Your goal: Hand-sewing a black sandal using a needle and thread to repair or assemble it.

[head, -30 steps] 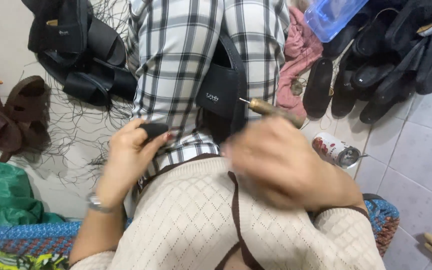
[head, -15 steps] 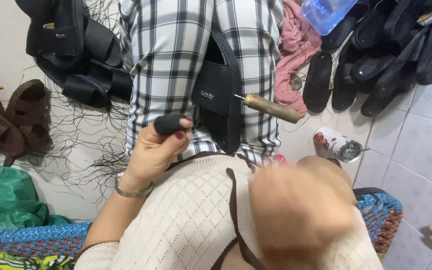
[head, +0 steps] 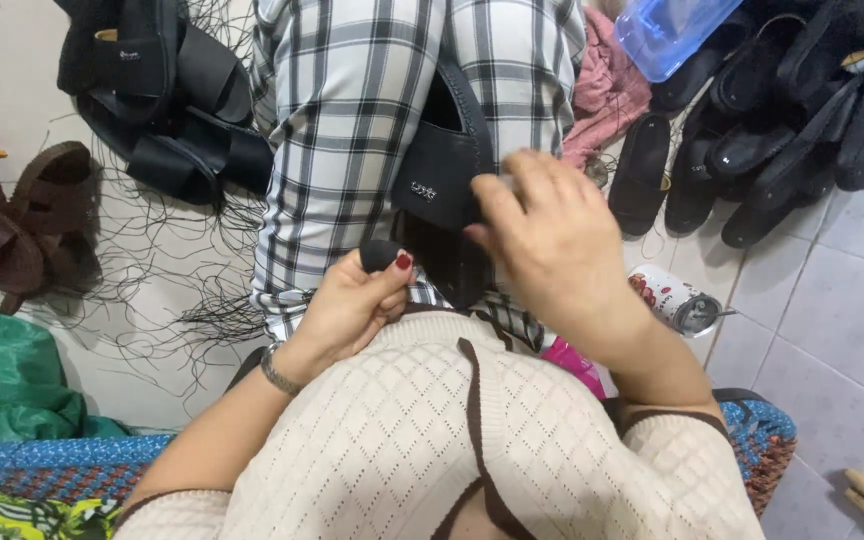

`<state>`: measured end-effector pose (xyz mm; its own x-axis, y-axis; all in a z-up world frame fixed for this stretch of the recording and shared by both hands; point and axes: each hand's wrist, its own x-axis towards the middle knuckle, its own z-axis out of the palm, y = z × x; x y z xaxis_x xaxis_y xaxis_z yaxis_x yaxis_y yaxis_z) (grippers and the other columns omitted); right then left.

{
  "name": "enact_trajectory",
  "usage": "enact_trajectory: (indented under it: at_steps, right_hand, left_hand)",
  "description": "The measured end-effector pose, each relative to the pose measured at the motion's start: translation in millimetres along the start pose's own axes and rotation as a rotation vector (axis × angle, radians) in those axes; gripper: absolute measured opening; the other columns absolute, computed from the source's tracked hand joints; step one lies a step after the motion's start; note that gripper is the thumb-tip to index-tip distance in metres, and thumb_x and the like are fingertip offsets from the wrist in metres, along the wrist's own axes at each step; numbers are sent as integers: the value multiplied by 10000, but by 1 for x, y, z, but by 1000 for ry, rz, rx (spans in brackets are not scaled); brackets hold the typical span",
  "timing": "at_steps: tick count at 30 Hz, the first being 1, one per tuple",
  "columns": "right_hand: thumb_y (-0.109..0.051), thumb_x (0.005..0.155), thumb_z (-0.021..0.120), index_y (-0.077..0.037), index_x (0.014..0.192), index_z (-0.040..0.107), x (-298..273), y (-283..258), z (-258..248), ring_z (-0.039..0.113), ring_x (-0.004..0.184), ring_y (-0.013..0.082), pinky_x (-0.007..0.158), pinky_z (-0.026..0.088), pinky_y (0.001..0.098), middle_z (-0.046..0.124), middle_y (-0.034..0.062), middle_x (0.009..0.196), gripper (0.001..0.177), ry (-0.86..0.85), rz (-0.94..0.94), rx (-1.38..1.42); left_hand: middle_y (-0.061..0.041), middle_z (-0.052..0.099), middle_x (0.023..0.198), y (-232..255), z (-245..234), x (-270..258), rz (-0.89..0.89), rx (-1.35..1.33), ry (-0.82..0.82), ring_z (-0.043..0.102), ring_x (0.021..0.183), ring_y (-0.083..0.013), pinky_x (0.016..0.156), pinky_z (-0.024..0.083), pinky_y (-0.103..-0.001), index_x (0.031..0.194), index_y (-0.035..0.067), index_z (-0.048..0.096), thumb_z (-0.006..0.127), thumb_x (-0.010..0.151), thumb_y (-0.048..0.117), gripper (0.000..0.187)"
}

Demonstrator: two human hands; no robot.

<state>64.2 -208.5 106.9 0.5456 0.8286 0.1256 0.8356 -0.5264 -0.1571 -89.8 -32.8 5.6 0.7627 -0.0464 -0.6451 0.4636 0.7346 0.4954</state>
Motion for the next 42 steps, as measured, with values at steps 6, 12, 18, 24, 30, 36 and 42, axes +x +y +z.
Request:
enact_trajectory:
  at_steps: [6, 12, 18, 24, 30, 36, 42]
  right_hand:
    - [-29, 1052, 611, -143, 726, 514, 5, 37, -2, 326, 414, 66, 352, 238, 235, 425, -65, 535, 358, -175, -95, 121]
    - [-166, 851, 634, -220, 997, 646, -12, 37, 0, 688, 554, 220, 468, 526, 343, 659, -3, 730, 156, -225, -117, 19]
    - [-78, 829, 622, -169, 1134, 683, -47, 46, -49, 721, 672, 225, 579, 554, 322, 677, 28, 885, 324, -277, -40, -3]
    - [-183, 913, 701, -34, 1109, 721, -53, 59, -39, 728, 848, 379, 667, 569, 430, 739, 170, 952, 246, -190, 283, 524]
    - [-86, 851, 806, -42, 978, 776, -54, 52, 60, 692, 1018, 289, 897, 544, 372, 704, 143, 1071, 138, 142, 259, 1169]
    - [-114, 870, 678, -61, 738, 733, -50, 80, 16, 600, 523, 214, 493, 445, 343, 666, 106, 681, 153, -218, -25, 1484]
    - [-80, 781, 789, -101, 1108, 749, -52, 43, 38, 713, 640, 249, 559, 528, 357, 705, 57, 708, 330, 40, 103, 264]
  left_hand:
    - [-25, 562, 765, -1, 24, 27, -259, -244, 129, 457, 546, -48, 502, 413, -169, 930, 6, 580, 621, 989, 35, 77]
    - [-50, 770, 916, 18, 40, 23, 171, 280, 163, 639, 802, -35, 750, 587, -236, 1074, 33, 727, 760, 903, 50, 175]
    - [-133, 782, 944, 26, 21, 2, 292, 384, 273, 678, 872, -92, 808, 620, -298, 1081, -10, 738, 790, 839, -39, 249]
    - [-83, 774, 937, 33, 8, -10, 363, 476, 345, 684, 887, -73, 825, 622, -292, 1098, 21, 733, 779, 847, -29, 260]
    - [-80, 764, 971, 36, -2, -21, 408, 529, 361, 666, 913, -72, 862, 606, -294, 1117, 27, 728, 748, 885, -43, 243]
    - [-97, 770, 966, 30, -6, -12, 484, 556, 308, 642, 904, -70, 824, 596, -300, 1097, 20, 739, 760, 881, -34, 223]
    - [-74, 771, 949, 29, -11, -13, 538, 556, 300, 659, 855, -58, 787, 591, -265, 1096, 28, 727, 786, 868, -18, 240]
